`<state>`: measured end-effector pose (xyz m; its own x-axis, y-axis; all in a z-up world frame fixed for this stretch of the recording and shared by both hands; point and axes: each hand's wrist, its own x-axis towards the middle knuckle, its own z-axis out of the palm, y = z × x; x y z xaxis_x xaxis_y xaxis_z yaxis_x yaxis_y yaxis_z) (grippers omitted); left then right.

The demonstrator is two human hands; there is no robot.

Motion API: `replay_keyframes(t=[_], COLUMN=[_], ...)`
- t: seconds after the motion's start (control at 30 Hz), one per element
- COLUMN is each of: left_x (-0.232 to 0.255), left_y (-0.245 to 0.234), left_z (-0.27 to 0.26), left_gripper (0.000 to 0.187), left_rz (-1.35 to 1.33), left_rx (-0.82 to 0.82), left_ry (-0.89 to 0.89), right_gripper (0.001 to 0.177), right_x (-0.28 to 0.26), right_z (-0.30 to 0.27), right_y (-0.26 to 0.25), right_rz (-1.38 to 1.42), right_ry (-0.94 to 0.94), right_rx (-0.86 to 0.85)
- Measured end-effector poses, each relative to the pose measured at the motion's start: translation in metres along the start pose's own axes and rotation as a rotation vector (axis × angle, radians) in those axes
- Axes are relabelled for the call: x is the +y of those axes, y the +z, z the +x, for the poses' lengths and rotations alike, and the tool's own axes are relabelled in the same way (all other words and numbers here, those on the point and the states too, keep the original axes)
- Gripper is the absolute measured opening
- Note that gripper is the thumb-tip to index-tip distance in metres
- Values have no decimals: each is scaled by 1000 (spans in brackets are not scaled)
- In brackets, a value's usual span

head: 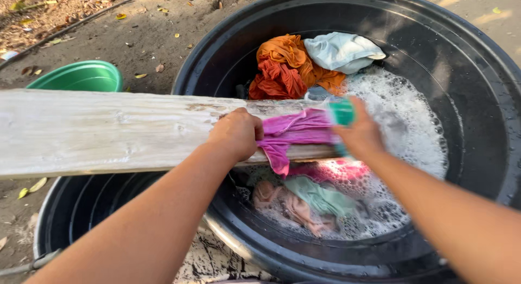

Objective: The person washes clothes by hand in a tub. They use a scrub brush and a wooden board to scrub various items of clothing in soapy water.

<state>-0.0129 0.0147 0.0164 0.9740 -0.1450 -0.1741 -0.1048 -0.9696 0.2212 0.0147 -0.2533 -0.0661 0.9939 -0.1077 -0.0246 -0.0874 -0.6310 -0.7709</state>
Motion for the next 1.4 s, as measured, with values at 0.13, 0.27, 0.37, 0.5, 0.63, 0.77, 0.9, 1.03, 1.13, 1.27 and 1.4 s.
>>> replay_keyframes(t=[0.13,0.27,0.37,0.5,0.63,0.77,0.9,1.03,1.13,1.27,1.4], left_x=[21,50,78,95,118,162,172,165,135,74,37], left_y=[-7,19,62,118,153,145,66,2,-3,19,48], left_z=[-19,-29,-36,-24,-20,35,74,83,90,81,65], left_gripper=[68,44,33,35,39,54,35,28,23,22,31], left_rz=[141,392,627,640,308,-124,-1336,-1564,-1915,-1942,-1310], left_rx=[-151,-107,-206,-493,-583,-264,-614,-635,-541,-88,78], left_ry=[193,422,735,647,515,568,335,440,356,-328,-565], right_gripper=[91,71,62,64,78,77,51,25,24,77,100], right_x=[39,46,52,60,87,117,144,148,110,23,-36], right_z=[-17,-54,-74,-85,-92,-81,-65,25,80,88,28], right_y=[-47,-39,-48,-62,-65,-68,-53,-88,-120,-112,-3], right_rz=[-419,-565,-576,-581,-468,-389,22,-1180,-728,-440,141], right_ry=[270,174,135,208,211,162,175,-221,10,-6,-265], right_rx=[26,-74,-89,-224,-408,-410,-363,-324,22,125,-161])
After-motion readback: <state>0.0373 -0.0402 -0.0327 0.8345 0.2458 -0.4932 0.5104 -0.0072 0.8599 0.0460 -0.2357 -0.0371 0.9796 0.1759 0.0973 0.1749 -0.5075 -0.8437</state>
